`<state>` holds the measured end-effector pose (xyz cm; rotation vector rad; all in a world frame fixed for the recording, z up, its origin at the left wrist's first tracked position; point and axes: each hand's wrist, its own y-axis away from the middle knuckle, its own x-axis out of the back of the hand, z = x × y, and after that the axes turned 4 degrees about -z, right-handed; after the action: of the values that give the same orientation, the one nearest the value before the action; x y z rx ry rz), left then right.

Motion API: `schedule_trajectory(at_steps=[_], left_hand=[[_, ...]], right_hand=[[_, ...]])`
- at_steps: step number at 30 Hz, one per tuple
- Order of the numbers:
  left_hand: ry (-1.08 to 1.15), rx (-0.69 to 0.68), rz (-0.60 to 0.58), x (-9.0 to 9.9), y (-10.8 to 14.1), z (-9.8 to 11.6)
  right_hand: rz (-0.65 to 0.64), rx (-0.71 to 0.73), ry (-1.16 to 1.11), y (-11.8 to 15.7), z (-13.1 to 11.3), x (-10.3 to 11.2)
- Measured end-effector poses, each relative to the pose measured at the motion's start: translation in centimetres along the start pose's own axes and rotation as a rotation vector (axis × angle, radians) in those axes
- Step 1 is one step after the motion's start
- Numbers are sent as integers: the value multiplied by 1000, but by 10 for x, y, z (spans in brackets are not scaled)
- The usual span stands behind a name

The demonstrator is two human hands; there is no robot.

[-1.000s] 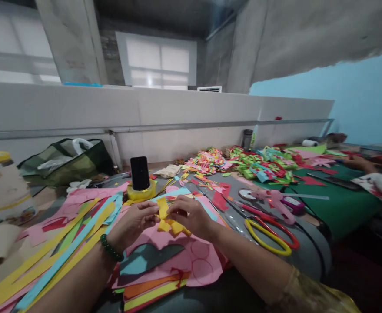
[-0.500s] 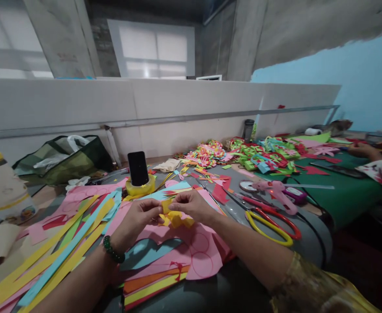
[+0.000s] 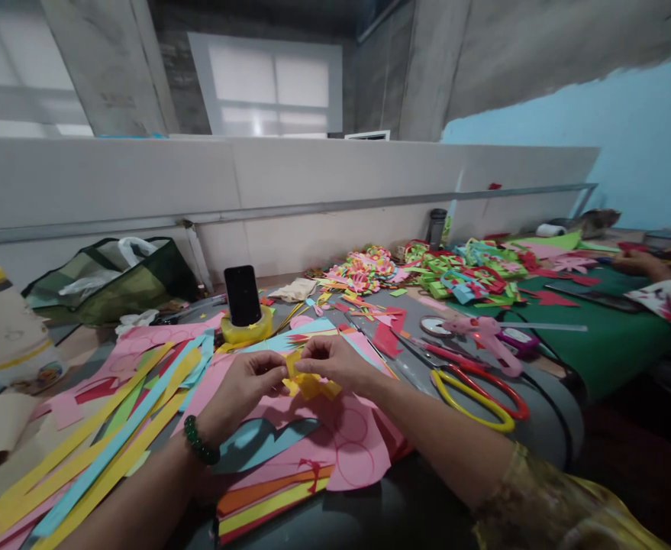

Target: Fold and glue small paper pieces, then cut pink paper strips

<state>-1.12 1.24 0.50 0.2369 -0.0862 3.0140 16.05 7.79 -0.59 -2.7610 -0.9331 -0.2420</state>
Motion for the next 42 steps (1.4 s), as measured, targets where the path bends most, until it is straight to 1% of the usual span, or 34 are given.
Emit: schedule_trajectory(at_steps=[5,13,18,33,39,41,42], left_hand=[[11,4,-26,-2,0,1],[21,15,-69,-3,1,-1],[52,39,-55,-2,1,-1],[63,29,-64,-2,2,-6],[36,23,-69,-3,1,-3],[19,27,-49,-3,1,-3],[5,20,-18,-2,1,-3]], right_hand=[[24,8,-67,2,-2,-2],[8,32,-176,1,-1,-2],[0,40,-203,1,-2,-2],[1,69,-182,1,0,-2],[21,83,-131,1,1,-3],[35,92,-107,1,1,-4],[45,97,-93,1,1,-5]])
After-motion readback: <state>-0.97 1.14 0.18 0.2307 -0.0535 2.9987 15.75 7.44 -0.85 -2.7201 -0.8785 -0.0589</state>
